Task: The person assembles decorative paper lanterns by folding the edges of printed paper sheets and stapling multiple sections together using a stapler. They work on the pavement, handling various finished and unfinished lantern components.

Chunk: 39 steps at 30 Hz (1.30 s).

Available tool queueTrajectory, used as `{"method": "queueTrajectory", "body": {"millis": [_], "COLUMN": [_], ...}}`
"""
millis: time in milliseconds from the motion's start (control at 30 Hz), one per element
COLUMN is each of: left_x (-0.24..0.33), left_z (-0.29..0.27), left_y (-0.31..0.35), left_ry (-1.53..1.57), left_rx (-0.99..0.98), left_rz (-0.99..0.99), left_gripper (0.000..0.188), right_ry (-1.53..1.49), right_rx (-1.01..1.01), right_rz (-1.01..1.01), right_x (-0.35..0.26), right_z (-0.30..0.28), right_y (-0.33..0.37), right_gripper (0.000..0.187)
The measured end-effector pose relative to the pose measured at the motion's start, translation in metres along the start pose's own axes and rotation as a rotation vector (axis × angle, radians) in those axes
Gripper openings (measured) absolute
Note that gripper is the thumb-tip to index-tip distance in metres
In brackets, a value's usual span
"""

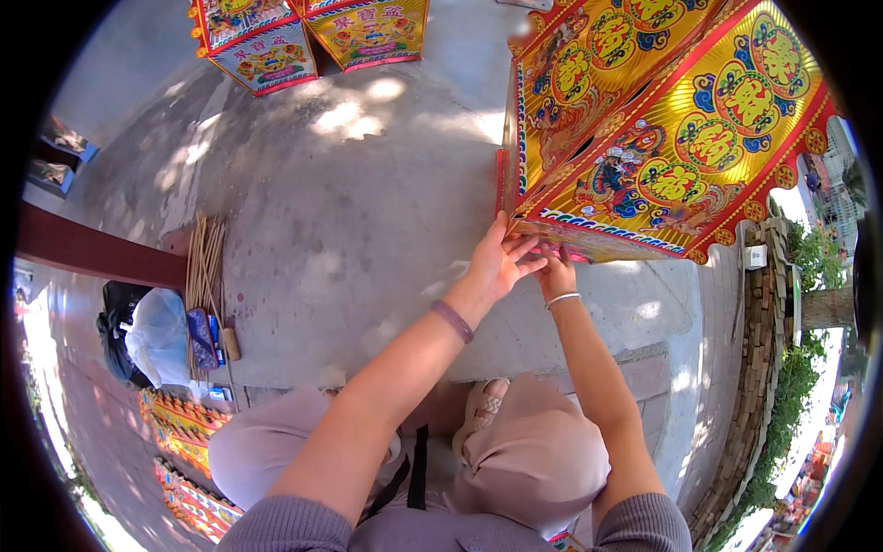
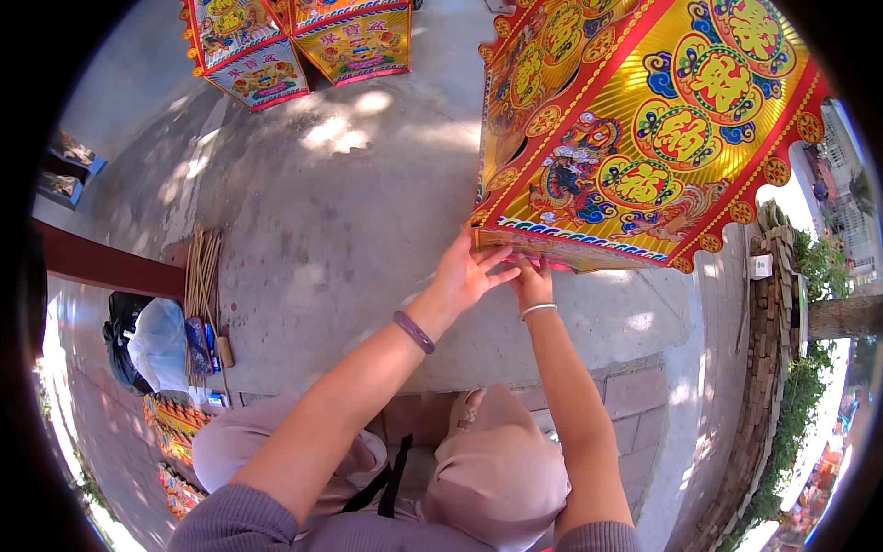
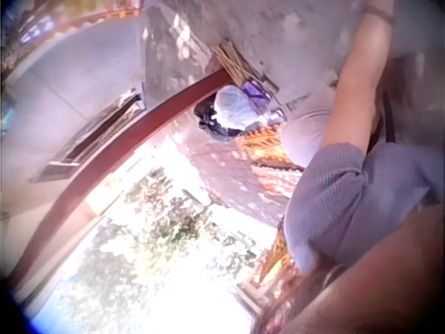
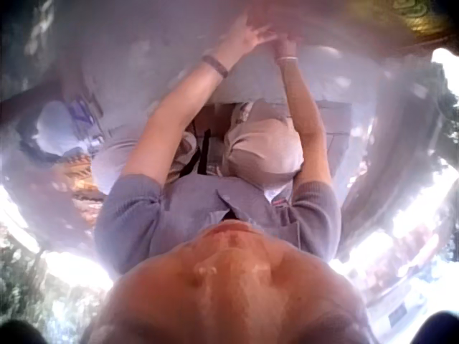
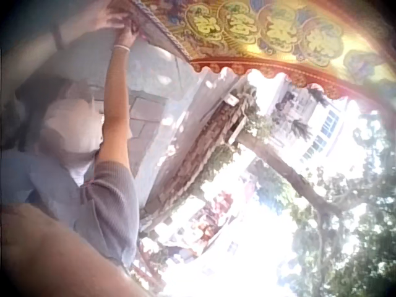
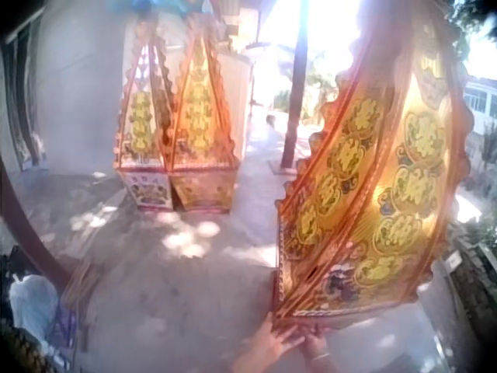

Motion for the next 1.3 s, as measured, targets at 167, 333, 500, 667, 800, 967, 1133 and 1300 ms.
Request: {"method": "queueTrajectory", "body": {"millis": [167,333,500,667,800,967,1133,1300], "left_x": [0.032,0.092,0.113,0.108,0.103,0.101,0.110,0.114], "left_z": [-0.014,-0.094,-0.069,-0.093,-0.094,-0.092,-0.103,-0.111], "left_y": [0.008,0.014,0.044,0.044,0.040,0.039,0.048,0.056], "left_ry": [-0.195,-1.653,-2.438,-2.570,-2.584,-2.594,-2.562,-2.521], "left_rx": [0.107,0.024,0.150,0.132,0.132,0.125,0.173,0.099], "left_rz": [-0.005,0.216,-0.113,-0.124,-0.126,-0.086,-0.029,0.212], "left_gripper": [0.057,0.074,0.094,0.102,0.106,0.105,0.106,0.096], "right_ry": [0.001,0.148,0.178,0.430,0.538,0.483,0.492,0.612], "right_rx": [0.073,0.079,0.114,0.141,0.217,0.317,-0.068,-0.327], "right_rz": [-0.045,-0.024,-0.128,-0.108,-0.136,-0.111,0.047,-0.479], "right_x": [-0.013,-0.044,-0.068,-0.084,-0.090,-0.089,-0.062,-0.155], "right_z": [-0.001,-0.002,-0.013,-0.006,-0.023,-0.032,0.034,0.100], "right_y": [-0.075,-0.139,-0.197,-0.255,-0.283,-0.284,-0.173,0.019], "right_gripper": [0.044,0.045,0.042,0.039,0.043,0.053,0.033,0.035]}}
Point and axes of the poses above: each hand's wrist, its own y-axis away from the middle knuckle, its own z-axis out of the palm, x = y × z, the point moved 2 cm from there along -y, towards the middle knuckle, and after that the axes turned 9 degrees about y, right-handed, at the moved point
